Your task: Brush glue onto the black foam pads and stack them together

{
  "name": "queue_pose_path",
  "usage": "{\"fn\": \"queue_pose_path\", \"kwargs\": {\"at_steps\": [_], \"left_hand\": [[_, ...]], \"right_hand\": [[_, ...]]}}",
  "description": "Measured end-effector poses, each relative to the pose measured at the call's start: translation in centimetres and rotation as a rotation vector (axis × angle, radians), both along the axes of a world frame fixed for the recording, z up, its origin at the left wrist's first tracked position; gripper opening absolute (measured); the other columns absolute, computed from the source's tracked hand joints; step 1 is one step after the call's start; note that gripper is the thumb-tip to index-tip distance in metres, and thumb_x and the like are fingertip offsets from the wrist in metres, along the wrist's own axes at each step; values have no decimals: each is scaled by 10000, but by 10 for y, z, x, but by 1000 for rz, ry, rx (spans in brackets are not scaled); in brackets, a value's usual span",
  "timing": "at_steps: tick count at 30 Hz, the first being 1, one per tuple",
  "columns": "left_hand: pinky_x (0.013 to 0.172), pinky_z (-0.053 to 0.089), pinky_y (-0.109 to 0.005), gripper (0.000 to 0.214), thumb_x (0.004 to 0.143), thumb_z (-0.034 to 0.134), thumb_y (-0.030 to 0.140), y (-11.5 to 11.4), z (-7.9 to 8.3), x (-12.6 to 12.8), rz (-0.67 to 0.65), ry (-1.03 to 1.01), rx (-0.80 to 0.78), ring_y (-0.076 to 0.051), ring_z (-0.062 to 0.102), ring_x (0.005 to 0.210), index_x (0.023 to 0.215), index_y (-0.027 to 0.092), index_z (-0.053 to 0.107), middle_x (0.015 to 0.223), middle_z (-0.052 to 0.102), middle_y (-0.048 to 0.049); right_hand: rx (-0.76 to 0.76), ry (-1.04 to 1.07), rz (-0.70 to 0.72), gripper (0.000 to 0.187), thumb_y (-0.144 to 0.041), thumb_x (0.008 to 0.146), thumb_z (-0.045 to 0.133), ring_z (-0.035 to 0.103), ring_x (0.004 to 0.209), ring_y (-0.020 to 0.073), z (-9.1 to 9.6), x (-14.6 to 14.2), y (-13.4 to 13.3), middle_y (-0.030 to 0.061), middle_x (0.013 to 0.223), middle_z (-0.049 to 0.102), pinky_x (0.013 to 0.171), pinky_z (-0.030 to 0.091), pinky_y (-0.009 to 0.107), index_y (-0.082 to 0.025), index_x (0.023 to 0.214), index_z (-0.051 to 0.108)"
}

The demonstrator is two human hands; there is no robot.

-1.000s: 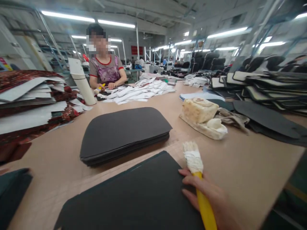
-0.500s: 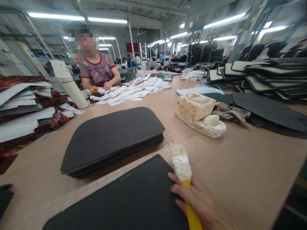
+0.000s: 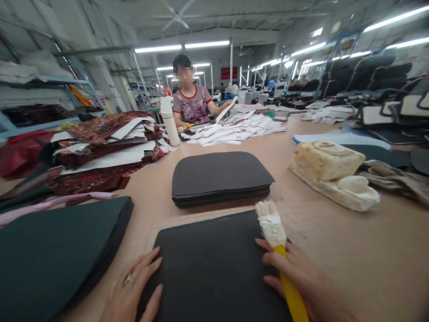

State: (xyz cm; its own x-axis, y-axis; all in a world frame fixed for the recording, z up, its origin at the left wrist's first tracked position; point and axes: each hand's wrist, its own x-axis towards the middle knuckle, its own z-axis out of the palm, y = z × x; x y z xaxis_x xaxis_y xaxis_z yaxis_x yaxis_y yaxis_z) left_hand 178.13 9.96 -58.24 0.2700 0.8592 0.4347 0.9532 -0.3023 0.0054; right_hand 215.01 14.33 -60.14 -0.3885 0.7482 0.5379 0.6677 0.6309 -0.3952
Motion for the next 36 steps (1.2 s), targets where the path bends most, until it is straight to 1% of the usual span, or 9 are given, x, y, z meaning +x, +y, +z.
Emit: {"fn": "queue_pose_path", "kwargs": {"at_steps": [5,8,12,16,19,22,28,32,36], "left_hand": [[889,498,-421,314,838,448,432,-4,17,18,67,-20,-46,-242,541,1111,1056,281,616,1193,608,-30],[934,450,-500,311,865,402,383,10,29,45,62,-36,-37,-276,486,1171,969,229,651,1230,579,-67],[1047,359,-400,368,883,367,241,41,49,97,-180,-24,-288,-219,406,1250,1212,172,517,1330,490,-76],[1106,245,-412,464,906,354,311,65,48,125,-286,-3,-453,-249,314,1311,1331,129,386,1398,403,-98],[1115,203,-438,498,918,314,356,70,37,124,-281,-9,-488,-257,239,1344,1369,145,328,1436,340,-89],[1121,182,-428,494,925,280,369,70,30,120,-273,-13,-493,-236,200,1359,1372,165,326,1454,302,-74],[1129,164,-399,547,928,245,404,69,34,119,-241,10,-508,-211,164,1366,1392,116,273,1470,226,-104],[1123,183,-416,593,906,305,434,53,37,99,-84,47,-529,-236,173,1360,1386,88,277,1462,225,-133],[1080,246,-489,594,888,335,451,31,43,54,201,58,-467,-307,212,1344,1338,65,372,1435,288,-176]], "right_hand": [[57,-68,-103,94,-289,814,532,650,795,221,-2,1,11,59,899,677,650,561,334,-240,839,609],[28,-43,-60,106,-255,825,514,643,817,205,10,-9,19,66,924,659,674,554,316,-229,874,604],[2,-60,47,136,-169,838,463,609,939,207,29,-37,32,80,1036,635,795,526,348,-209,896,579],[-3,-160,171,199,-107,829,418,588,980,196,39,-58,44,57,1055,630,823,512,336,-223,874,572],[-43,-245,185,200,-104,835,407,596,886,176,39,-56,50,43,957,634,763,523,304,-230,836,563],[-52,-285,91,190,-125,855,406,590,840,188,29,-38,53,61,898,628,733,520,322,-209,847,576],[-3,-315,-64,211,-217,897,380,593,848,217,2,0,56,80,848,630,710,507,343,-186,940,584],[35,-275,-99,228,-225,899,366,598,802,212,-5,2,57,94,842,631,672,496,318,-177,911,588],[164,-265,-135,243,-251,898,377,587,716,224,-5,3,55,88,766,642,654,469,346,-183,853,605]]}}
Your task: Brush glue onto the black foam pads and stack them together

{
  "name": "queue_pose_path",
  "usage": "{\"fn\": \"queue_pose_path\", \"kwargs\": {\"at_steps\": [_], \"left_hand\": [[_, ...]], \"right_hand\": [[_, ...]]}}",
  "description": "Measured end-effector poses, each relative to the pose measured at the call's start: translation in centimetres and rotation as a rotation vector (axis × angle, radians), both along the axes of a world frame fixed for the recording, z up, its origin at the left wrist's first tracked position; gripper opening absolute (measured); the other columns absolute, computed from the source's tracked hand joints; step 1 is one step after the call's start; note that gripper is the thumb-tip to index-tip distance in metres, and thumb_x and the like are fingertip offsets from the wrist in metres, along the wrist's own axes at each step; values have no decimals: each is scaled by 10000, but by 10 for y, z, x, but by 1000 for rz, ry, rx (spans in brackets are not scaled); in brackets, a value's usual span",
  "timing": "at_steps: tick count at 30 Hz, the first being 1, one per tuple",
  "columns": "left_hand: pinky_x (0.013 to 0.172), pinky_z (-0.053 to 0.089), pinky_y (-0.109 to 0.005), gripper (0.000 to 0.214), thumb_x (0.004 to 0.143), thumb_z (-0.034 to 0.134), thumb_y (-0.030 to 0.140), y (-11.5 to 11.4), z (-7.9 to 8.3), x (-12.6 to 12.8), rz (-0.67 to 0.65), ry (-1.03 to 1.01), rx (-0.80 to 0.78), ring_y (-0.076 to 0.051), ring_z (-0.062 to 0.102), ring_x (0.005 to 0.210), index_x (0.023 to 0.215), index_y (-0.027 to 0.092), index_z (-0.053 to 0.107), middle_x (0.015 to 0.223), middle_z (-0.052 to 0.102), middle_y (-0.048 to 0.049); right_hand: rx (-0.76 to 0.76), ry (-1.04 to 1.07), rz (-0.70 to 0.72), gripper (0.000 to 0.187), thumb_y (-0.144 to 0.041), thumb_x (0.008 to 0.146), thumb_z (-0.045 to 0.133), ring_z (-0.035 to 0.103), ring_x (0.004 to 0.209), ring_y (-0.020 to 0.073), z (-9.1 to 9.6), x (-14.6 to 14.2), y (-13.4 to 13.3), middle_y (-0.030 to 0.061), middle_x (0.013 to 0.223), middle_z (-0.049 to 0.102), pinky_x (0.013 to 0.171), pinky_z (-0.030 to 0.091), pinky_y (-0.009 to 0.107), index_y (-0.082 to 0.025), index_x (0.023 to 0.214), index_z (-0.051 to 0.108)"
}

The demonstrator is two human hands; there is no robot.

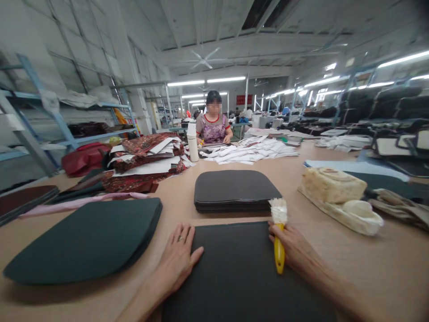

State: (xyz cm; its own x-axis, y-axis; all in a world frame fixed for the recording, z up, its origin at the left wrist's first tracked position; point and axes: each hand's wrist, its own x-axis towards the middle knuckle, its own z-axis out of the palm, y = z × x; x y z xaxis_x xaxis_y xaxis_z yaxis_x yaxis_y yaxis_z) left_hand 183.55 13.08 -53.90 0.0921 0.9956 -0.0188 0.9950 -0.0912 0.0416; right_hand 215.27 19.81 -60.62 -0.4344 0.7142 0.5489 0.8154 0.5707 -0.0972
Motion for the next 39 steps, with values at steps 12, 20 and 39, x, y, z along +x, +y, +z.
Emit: {"fn": "queue_pose_path", "kwargs": {"at_steps": [12,20,39], "left_hand": [[857,388,-380,169,800,508,257,-50,39,-107,365,-125,354,-258,506,948,907,146,578,971,576,-110],[552,360,-253,235,729,526,373,-50,44,-143,370,-563,299,-161,507,577,623,164,538,573,529,0],[895,414,-380,199,816,535,209,-64,29,-76,18,-386,786,-228,494,1023,1010,180,568,1079,556,-84]], "right_hand": [[300,138,36,249,-396,849,419,647,715,224,-30,19,23,110,1078,668,697,434,390,-223,860,598],[245,171,134,204,-390,836,457,643,825,252,17,-9,0,122,1166,620,757,451,427,-230,906,564],[-699,708,421,278,-88,570,609,461,594,98,126,-300,-18,-60,642,464,543,389,218,-200,780,465]]}}
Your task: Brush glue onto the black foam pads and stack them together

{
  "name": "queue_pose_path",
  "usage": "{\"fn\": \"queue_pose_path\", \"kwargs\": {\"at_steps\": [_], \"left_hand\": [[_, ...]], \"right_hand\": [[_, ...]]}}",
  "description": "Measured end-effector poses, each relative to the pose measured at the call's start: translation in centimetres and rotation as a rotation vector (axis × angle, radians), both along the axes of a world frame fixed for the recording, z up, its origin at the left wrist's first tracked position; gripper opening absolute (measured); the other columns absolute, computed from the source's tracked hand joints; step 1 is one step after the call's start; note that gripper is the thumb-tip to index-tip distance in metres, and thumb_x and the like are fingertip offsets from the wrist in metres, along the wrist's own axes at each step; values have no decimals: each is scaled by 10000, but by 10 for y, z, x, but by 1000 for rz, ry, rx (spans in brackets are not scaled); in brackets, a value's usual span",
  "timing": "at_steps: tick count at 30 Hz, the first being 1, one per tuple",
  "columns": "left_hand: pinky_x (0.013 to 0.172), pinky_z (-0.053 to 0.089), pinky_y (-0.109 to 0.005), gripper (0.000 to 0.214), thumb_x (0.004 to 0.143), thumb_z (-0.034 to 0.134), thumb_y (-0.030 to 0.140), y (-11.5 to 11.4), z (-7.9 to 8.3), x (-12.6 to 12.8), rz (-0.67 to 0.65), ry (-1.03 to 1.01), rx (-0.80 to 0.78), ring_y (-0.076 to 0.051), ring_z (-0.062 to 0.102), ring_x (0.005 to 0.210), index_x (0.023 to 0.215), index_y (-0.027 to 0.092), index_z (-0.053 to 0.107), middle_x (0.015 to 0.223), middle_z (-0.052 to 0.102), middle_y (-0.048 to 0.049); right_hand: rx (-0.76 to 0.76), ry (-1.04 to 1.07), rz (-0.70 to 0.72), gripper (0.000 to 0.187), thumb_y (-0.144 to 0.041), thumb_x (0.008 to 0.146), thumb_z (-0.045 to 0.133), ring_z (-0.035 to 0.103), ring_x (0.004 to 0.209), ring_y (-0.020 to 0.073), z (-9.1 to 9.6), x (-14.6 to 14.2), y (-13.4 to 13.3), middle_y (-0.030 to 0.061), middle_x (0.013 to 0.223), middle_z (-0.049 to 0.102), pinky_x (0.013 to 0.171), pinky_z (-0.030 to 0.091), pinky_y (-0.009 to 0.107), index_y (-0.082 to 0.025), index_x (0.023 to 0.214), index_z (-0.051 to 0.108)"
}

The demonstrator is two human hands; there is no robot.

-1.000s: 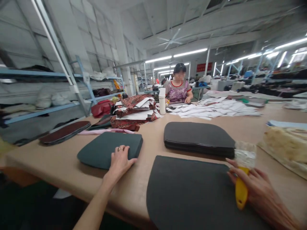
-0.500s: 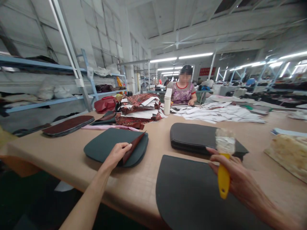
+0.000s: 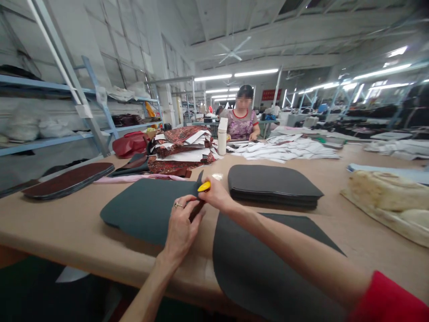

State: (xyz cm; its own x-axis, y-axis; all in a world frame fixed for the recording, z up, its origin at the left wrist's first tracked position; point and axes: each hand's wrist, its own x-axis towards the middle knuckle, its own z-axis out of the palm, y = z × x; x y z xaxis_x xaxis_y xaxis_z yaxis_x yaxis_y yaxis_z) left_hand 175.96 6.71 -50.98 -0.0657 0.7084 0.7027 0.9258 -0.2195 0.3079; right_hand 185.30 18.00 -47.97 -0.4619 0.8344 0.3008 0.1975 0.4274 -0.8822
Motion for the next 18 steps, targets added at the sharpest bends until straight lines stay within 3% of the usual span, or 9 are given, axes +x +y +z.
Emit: {"fn": "queue_pose_path", "kwargs": {"at_steps": [2,4,7,9,12,15,18], "left_hand": [[943,380,-430,421,764,591,204,-7,-9,-5,42,75,-40,-267,445,1130,1164,175,462,1206,497,-113],[945,366,-454,471,749,571,165,-15,-18,-13,79,140,-75,-286,425,1162,1192,169,413,1229,486,-127],[851,409,-412,296,710,457,54,-25,-25,-25,38,160,-169,-265,507,1031,976,179,494,1054,566,-93],[789,425,-362,323,622,384,-13,-29,-22,-24,-55,132,-238,-230,533,925,853,187,488,929,570,-61],[752,425,-309,405,520,338,-39,-31,-11,-2,-224,102,-293,-191,523,860,827,190,470,865,537,-38],[726,413,-298,388,532,355,-36,-31,-5,35,-365,136,-411,-189,509,849,824,194,467,865,531,-34],[726,404,-309,348,570,379,-26,-29,-8,70,-453,215,-585,-199,502,848,821,197,468,880,545,-33]], "right_hand": [[45,-7,-3,328,-61,542,590,431,582,90,10,15,2,-72,641,441,548,366,216,-202,810,464],[89,3,13,339,-89,543,598,416,569,85,23,39,4,-76,645,430,541,354,216,-199,831,457],[123,-3,-9,316,-144,548,613,403,559,85,41,89,3,-77,633,413,525,343,216,-191,818,456],[127,-54,-62,316,-181,553,621,400,555,92,43,127,3,-74,623,407,513,341,221,-188,830,468],[99,-156,-141,327,-245,579,625,406,532,103,24,186,1,-62,621,414,488,345,234,-190,866,479],[152,-253,-247,286,-276,620,614,447,553,120,-14,240,-1,-28,677,475,505,367,249,-197,868,496],[212,-327,-368,273,-251,644,596,497,603,143,-52,281,-5,7,738,540,540,391,259,-201,893,498]]}}
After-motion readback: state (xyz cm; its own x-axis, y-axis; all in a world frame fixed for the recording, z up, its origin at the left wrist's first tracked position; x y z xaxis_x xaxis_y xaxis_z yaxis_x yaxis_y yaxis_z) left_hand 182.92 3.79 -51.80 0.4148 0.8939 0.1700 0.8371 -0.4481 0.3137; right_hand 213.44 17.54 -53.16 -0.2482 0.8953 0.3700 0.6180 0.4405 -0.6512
